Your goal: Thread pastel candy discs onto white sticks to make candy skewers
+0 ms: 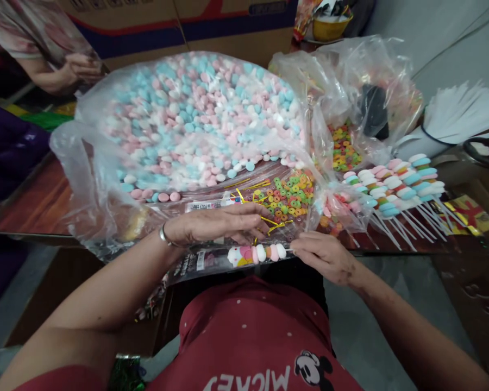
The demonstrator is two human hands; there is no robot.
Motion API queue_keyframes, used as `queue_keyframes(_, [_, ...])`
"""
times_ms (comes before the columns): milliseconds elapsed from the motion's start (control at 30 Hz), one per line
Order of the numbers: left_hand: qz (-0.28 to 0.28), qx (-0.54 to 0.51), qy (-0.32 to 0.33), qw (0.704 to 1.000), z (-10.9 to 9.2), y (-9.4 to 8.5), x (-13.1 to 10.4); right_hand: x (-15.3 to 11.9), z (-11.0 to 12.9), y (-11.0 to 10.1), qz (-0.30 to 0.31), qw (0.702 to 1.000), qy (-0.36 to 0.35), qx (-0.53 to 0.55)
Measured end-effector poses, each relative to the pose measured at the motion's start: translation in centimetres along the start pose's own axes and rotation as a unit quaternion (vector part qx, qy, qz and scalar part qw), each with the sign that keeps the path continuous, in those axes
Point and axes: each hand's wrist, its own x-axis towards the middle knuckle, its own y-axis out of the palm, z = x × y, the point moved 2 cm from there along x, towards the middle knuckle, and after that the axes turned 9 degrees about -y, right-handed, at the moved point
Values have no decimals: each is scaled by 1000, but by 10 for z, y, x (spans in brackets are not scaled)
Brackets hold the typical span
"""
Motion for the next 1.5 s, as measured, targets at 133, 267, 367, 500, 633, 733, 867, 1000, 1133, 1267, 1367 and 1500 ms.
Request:
queue_keyframes(133, [-21,-48,27,998,-4,-39,-3,-5,1,10,-69,991,63,100])
queue_keyframes(267, [-120,-74,124,982,8,-53,-14,-10,0,13,-120,957,173,199])
queue_keyframes(367, [-164,-41,221,961,18,-34,-19,-12,-3,19,-147,917,253,271])
queue_keyframes(500, [-263,-97,337,899,19,-2,-9,-7,-4,35,-153,856,311,383])
queue_keyframes(633, [-261,-233,358,866,7,15,10,4,4,45,-124,850,303,413])
queue_keyframes(733, [-247,-323,360,840,1,20,19,10,11,45,-134,915,257,279])
queue_keyframes(867, [-247,-415,328,812,6,23,29,12,16,46,-177,969,171,27])
queue_keyframes(1000, [-277,-438,315,795,11,30,38,16,19,55,-188,968,165,-27])
queue_keyframes(1133, [-265,-446,312,796,13,41,44,26,23,65,-210,951,212,83])
queue_keyframes(1267, [-236,-439,293,816,16,42,41,29,25,68,-225,923,245,192])
queue_keyframes(1367, [-256,-423,303,814,16,30,32,25,23,64,-207,916,244,242])
queue_keyframes(1500, [-310,-451,330,769,14,13,24,21,21,61,-189,927,229,229])
